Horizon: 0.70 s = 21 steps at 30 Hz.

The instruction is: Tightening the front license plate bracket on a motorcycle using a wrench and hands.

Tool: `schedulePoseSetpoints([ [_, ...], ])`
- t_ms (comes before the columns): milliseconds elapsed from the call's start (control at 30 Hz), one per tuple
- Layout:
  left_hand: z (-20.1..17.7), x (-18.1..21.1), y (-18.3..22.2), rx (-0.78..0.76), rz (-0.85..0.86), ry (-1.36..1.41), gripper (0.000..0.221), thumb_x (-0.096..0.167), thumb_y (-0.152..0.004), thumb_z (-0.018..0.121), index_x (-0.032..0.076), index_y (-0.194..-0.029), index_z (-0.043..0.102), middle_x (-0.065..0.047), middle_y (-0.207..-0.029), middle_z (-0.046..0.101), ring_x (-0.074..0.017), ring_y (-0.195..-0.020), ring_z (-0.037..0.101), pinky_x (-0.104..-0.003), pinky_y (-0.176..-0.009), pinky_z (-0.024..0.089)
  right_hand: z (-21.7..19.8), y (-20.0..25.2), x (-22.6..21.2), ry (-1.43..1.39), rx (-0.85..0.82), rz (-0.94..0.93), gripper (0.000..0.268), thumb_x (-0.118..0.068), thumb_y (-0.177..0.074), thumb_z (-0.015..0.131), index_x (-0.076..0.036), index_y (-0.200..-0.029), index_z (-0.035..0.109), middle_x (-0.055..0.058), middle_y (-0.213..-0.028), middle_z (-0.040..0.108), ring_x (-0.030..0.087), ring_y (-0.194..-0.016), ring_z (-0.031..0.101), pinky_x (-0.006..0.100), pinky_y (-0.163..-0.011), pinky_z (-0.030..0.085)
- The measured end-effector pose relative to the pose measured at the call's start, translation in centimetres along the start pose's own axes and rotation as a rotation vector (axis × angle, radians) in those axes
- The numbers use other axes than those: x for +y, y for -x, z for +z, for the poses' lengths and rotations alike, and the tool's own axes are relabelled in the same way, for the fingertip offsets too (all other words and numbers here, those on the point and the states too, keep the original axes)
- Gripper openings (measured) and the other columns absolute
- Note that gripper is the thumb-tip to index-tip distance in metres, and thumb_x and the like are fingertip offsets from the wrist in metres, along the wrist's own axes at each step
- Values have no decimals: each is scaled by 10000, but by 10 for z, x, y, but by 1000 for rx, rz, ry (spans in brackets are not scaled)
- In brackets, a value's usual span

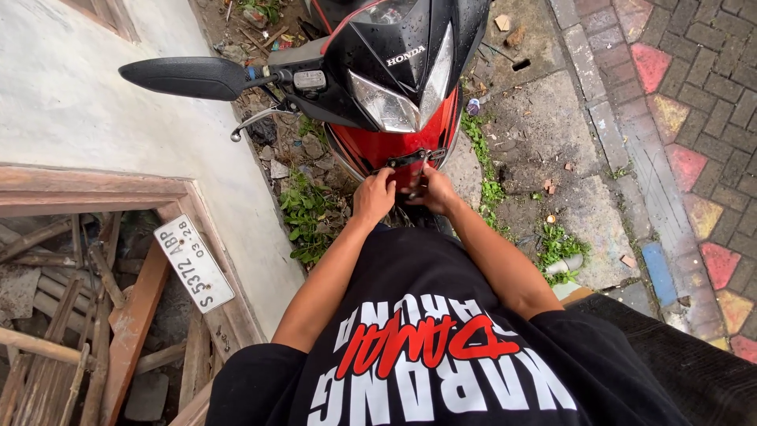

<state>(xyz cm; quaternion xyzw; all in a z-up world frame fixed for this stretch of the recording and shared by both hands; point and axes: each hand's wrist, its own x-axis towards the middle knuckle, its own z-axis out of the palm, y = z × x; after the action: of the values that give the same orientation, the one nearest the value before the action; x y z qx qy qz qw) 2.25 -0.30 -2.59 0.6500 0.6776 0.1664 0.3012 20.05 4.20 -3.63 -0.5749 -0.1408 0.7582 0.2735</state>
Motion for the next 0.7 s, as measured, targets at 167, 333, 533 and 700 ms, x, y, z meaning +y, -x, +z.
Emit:
schedulePoseSetpoints([
  [167, -9, 8, 5, -76, 19, -132, 436, 181, -1016, 553, 110, -1445, 533, -129, -790, 704, -284, -800, 686, -380, -695, 561, -70, -71, 25, 1088, 307, -359, 481, -562, -1044, 455, -158, -1144, 696, 221, -1084, 684, 471, -1141, 634, 592, -977, 504],
  [333, 2, 15, -11, -224, 53, -309, 564, 220, -1016, 532, 146, -1563, 419, -142, -900, 730, -301, -936, 670, -409, -841, 534, -69, -51, 10, 1263, 472, -494, 445, -527, -1041, 529, -120, -1112, 694, 203, -1016, 630, 472, -1029, 683, 564, -841, 570],
  [533, 38, 7, -46, -377, 68, -538, 748, 187, -972, 539, 247, -1640, 208, -177, -1014, 732, -363, -1044, 648, -464, -915, 464, -51, -41, -4, 1401, 497, -492, 450, -512, -1036, 504, -110, -1144, 676, 215, -1088, 625, 468, -1086, 652, 609, -892, 547],
  [700, 55, 7, -57, -430, 33, -707, 748, 174, -978, 506, 284, -1642, 181, -163, -993, 731, -355, -1009, 653, -468, -884, 425, -46, -51, -6, 1473, 509, -442, 487, -551, -1044, 468, -126, -1171, 670, 195, -1124, 631, 450, -1113, 643, 612, -907, 529],
])
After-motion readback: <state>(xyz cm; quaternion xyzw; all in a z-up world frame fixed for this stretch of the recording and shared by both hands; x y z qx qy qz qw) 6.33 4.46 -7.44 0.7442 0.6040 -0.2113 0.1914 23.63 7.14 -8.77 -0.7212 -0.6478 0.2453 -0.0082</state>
